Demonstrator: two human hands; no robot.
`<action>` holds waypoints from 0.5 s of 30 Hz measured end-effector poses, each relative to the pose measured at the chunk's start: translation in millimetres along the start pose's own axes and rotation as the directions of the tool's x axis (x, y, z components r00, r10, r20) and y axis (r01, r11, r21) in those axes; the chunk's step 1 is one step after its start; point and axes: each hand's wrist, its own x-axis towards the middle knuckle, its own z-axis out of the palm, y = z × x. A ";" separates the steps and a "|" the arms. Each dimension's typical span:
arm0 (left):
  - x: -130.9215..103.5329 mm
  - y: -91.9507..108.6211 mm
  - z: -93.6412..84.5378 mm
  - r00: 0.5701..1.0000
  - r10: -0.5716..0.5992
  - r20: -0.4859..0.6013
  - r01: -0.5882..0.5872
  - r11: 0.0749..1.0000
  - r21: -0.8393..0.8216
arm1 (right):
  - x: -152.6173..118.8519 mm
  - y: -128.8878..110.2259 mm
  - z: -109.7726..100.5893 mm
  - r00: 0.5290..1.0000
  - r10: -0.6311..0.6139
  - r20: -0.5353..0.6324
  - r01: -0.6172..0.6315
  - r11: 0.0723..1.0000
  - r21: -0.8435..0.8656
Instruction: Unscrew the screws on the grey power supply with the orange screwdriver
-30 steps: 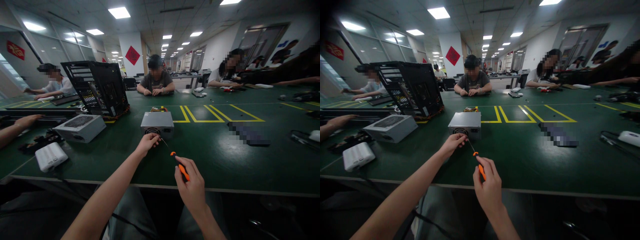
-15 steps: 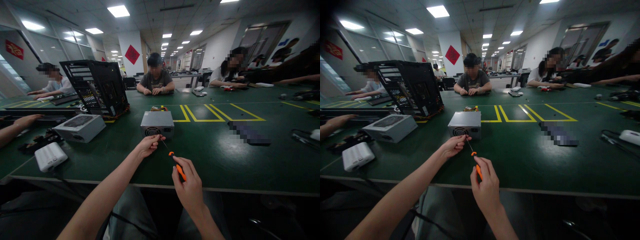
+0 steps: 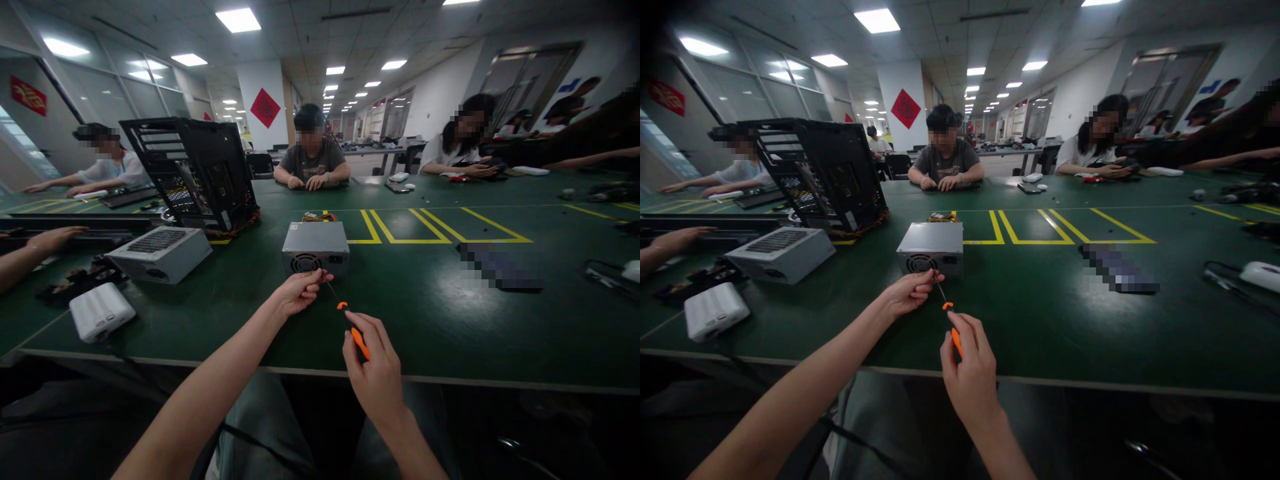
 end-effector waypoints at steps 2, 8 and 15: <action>0.4 0.0 -0.3 1.000 -0.006 0.005 0.006 1.000 0.003 | 0.0 0.4 0.1 1.000 -0.004 0.007 0.004 1.000 -0.001; 1.8 -0.4 -0.6 1.000 0.000 0.013 0.000 1.000 0.025 | -0.3 -0.3 0.5 1.000 -0.002 0.010 0.002 1.000 -0.005; 1.3 0.5 2.6 1.000 0.016 -0.015 -0.015 0.999 0.045 | 0.7 -0.6 1.3 1.000 0.001 0.019 -0.002 1.000 0.004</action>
